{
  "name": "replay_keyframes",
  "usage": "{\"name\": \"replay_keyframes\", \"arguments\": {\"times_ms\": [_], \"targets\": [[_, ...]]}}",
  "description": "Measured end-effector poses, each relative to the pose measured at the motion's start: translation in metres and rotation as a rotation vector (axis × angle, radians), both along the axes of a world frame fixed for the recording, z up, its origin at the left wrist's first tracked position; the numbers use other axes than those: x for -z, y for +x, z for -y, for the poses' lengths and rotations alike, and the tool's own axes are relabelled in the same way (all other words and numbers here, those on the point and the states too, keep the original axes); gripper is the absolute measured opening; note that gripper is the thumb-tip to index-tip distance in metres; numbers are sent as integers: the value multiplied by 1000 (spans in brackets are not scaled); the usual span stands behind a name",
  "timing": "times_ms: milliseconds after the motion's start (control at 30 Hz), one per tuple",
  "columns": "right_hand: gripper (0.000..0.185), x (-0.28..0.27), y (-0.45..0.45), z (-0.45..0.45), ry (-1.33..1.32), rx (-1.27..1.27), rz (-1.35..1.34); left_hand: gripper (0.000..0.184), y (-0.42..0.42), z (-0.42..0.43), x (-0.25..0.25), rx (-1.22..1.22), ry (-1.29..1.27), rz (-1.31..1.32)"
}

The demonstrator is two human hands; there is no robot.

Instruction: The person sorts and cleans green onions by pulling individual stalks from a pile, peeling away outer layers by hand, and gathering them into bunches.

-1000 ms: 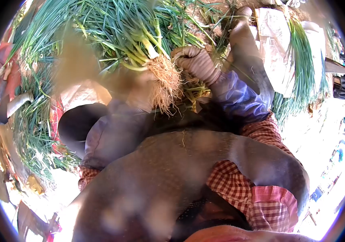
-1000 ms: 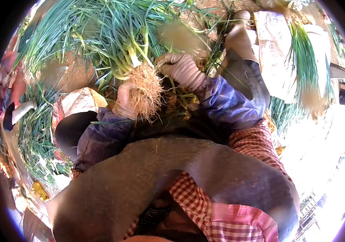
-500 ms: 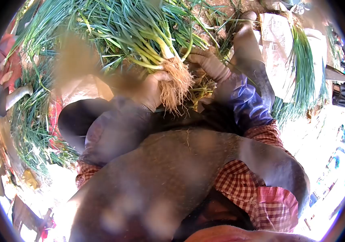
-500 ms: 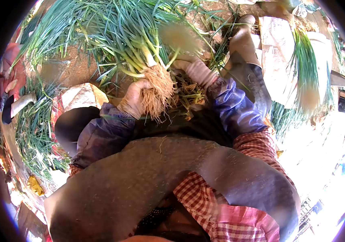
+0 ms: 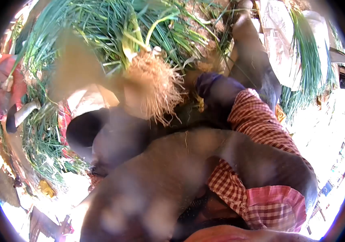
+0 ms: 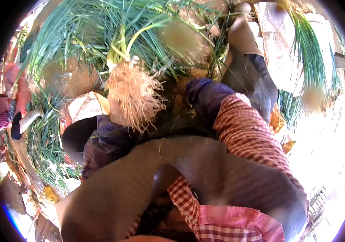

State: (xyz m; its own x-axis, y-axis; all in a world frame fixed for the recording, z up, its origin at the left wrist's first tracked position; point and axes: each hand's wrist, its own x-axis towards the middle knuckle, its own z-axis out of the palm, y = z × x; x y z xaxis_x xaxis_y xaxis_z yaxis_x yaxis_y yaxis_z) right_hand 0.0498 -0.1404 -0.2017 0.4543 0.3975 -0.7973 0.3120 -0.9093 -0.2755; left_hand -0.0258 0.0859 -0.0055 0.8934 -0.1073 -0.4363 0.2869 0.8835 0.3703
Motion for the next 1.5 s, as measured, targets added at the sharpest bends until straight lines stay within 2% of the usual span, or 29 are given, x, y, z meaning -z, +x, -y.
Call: {"name": "replay_keyframes", "arguments": {"times_ms": [67,133,233,267,300,367,400,433,467,500,533,567,600,633,667,733,767,867,967,1000,1067,1200,1267,1300,1333,1400,1467,1500], "targets": [[55,36,19,14,41,-19,23,40,7,-11,-6,-67,4,67],[39,-10,39,15,-86,-97,140,40,12,-21,-13,-137,24,120],[16,-108,75,23,-354,-203,631,41,18,-28,-23,-226,64,184],[16,-113,91,36,-332,-147,914,41,18,-33,-22,-249,81,197],[21,-145,107,38,-283,125,833,41,19,-33,-25,-266,91,207],[23,-113,133,71,387,778,710,41,20,-17,-38,-256,112,242],[22,-187,111,50,501,918,744,41,19,-6,-45,-227,103,264],[19,-204,94,36,345,447,867,42,18,8,-55,-177,74,302],[20,-188,92,38,525,499,682,44,19,22,-62,-96,10,375],[21,-168,92,34,832,849,184,45,16,23,-50,-40,-49,343],[24,-153,82,27,1019,1136,-274,47,15,26,-45,15,-106,309],[26,-144,71,18,1093,1226,-546,47,14,28,-39,44,-177,195],[30,-136,63,6,1189,1200,-696,48,11,23,-10,81,-27,211],[35,-137,54,-9,1269,1168,-855,50,12,24,-5,119,123,223],[39,-143,42,-15,1294,1072,-840,52,4,23,12,131,12,63],[45,-136,36,-24,1240,1128,-1038,49,5,39,-3,191,26,37],[45,-118,34,-31,1248,1165,-1216,46,4,40,-6,241,-59,-38],[43,-153,23,-35,1307,1202,-1111,45,5,40,4,204,-119,-45],[26,-156,46,-32,1339,1209,-633,44,13,38,9,182,-66,3],[23,-159,53,-33,1331,1303,-716,44,13,37,3,188,-29,-14],[23,-159,54,-35,1342,1310,-797,44,14,37,1,190,-77,-43],[24,-148,48,-32,1260,1321,-720,44,12,37,3,137,-73,-43],[24,-146,42,-32,1297,1222,-470,45,15,42,-13,128,-120,42],[26,-158,40,-30,1247,1173,-401,47,11,32,15,145,-76,16],[26,-162,39,-30,1243,1179,-403,47,13,32,15,147,-78,11],[27,-168,38,-34,1174,1042,-146,47,16,32,10,169,-81,-9],[26,-172,38,-35,1162,1003,-117,47,16,35,-1,145,-21,11],[25,-183,37,-34,1180,986,-141,45,16,35,-2,126,-94,8]]}}
